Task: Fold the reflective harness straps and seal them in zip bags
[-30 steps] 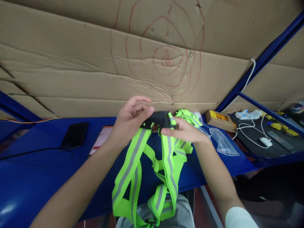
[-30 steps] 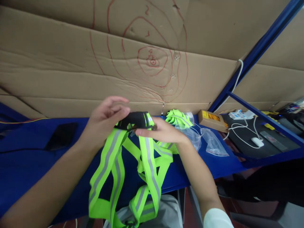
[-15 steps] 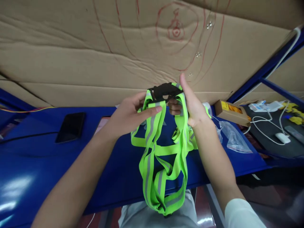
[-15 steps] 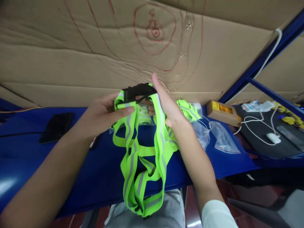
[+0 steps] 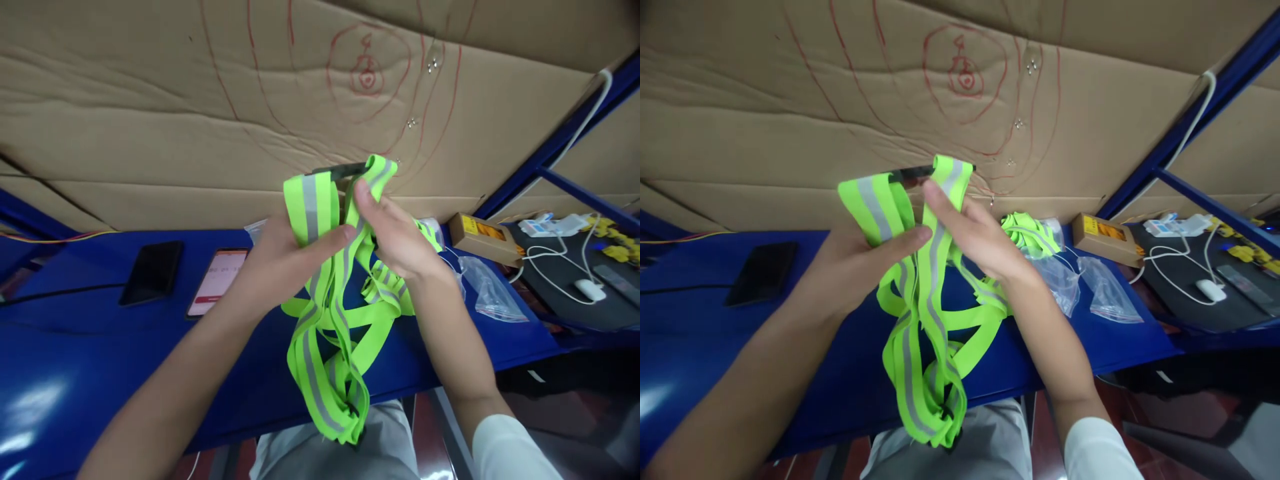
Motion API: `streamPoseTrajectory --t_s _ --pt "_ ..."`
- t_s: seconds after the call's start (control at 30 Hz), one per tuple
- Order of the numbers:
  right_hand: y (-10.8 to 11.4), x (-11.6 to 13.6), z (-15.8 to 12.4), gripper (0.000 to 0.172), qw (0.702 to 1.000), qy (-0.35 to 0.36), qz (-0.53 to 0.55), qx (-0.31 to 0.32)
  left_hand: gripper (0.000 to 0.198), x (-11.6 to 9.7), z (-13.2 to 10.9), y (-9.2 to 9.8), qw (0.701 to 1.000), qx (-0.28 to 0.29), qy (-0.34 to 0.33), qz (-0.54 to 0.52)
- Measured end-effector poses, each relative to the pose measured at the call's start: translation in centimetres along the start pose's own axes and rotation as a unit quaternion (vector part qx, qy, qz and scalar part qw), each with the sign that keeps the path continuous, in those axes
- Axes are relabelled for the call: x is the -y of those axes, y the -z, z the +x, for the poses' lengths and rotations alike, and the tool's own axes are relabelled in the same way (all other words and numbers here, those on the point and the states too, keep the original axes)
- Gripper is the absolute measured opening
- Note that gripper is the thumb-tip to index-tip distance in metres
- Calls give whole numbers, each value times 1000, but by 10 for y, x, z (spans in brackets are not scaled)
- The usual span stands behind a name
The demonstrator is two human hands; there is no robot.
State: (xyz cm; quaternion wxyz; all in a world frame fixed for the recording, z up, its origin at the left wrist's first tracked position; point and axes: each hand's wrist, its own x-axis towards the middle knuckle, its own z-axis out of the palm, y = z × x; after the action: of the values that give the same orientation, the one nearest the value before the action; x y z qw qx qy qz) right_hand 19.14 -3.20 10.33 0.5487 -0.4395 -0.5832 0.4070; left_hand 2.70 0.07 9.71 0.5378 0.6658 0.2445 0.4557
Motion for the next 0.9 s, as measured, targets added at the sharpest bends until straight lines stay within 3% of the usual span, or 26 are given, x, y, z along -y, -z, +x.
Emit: streamPoseTrajectory --t_s 0.1,0.23,0.37,0.43,0.6,0.77,0.9 --pt "1 1 -3 34 998 -2 24 52 26 -6 0 8 1000 22 9 8" --pt "12 0 -4 40 990 -61 97 78 27 0 5 19 998 43 54 8" --pt "10 -5 1 42 992 -42 114 30 32 12 9 12 991 94 -41 81" --pt "7 -8 3 38 994 -28 103 40 39 17 11 6 991 102 -49 72" --pt "10 -8 3 27 997 -19 42 65 47 23 14 7 994 65 62 -57" --pt "5 -3 0 45 992 -56 99 44 46 25 15 12 985 101 81 -111" --pt "-13 -8 1 51 995 -49 68 57 40 31 12 8 987 63 108 -98"
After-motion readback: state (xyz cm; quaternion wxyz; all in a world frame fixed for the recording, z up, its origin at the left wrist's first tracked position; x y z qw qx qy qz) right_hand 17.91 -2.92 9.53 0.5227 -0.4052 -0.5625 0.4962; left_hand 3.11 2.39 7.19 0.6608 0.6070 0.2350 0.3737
